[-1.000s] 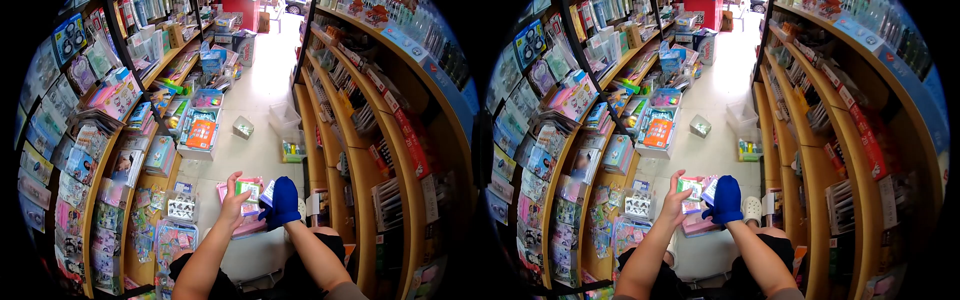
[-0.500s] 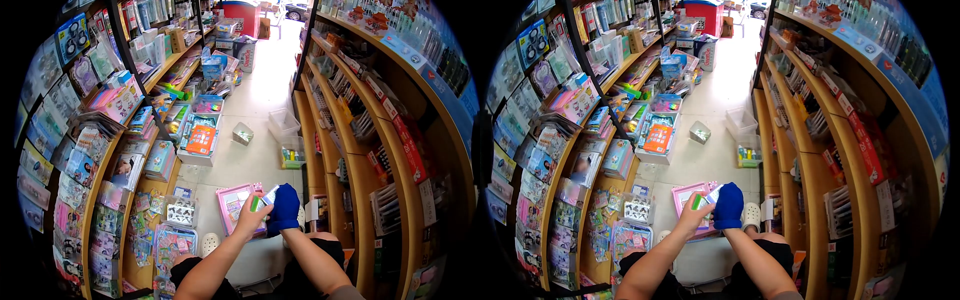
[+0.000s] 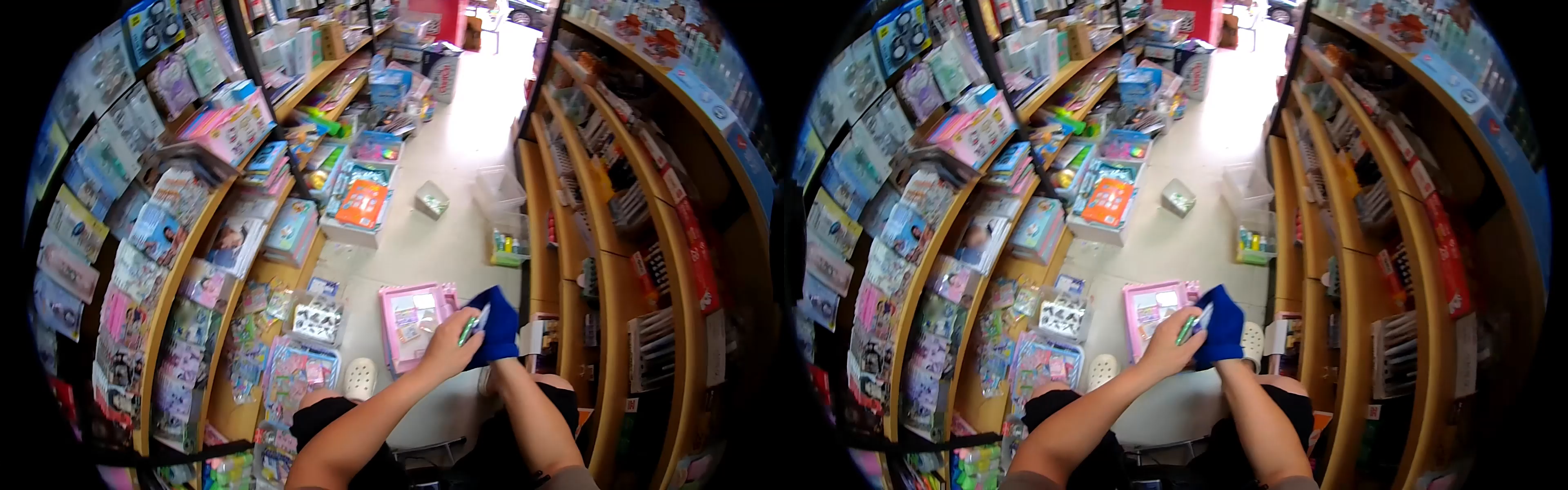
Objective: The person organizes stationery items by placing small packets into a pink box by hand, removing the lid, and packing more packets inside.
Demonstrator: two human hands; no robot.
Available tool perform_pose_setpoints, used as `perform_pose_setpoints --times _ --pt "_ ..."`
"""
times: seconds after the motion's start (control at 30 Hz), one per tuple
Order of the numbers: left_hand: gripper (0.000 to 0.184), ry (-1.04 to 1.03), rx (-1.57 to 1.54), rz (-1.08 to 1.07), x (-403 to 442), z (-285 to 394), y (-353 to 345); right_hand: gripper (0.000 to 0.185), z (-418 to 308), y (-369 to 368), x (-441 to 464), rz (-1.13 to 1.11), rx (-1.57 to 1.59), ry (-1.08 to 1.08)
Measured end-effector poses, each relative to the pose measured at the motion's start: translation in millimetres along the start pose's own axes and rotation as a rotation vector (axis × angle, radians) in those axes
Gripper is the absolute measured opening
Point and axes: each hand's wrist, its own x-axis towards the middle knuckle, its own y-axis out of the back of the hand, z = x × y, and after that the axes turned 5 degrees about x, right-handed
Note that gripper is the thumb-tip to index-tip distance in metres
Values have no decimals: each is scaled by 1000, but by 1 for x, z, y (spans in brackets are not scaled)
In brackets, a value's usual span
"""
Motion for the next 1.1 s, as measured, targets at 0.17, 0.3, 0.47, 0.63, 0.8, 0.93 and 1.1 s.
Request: perform_pose_setpoints --times 0.17,0.3,0.47,0.63,0.8,0.93,1.1 --pt "25 321 -303 -171 4 21 25 30 -21 0 11 221 341 -133" --pt "23 81 -222 85 2 20 66 35 -51 19 20 212 579 -546" --pt "33 241 -165 410 -25 -7 180 31 -57 37 19 140 553 -389" --pt "42 595 52 702 -155 -123 267 31 -62 34 11 253 449 -461" --pt "62 1207 173 892 -332 -236 279 34 -9 65 28 222 454 -376" --pt "76 1276 203 1144 -375 -250 235 30 4 65 28 166 454 -332" --pt "71 1226 51 1313 -391 -322 212 29 21 75 32 20 435 -324"
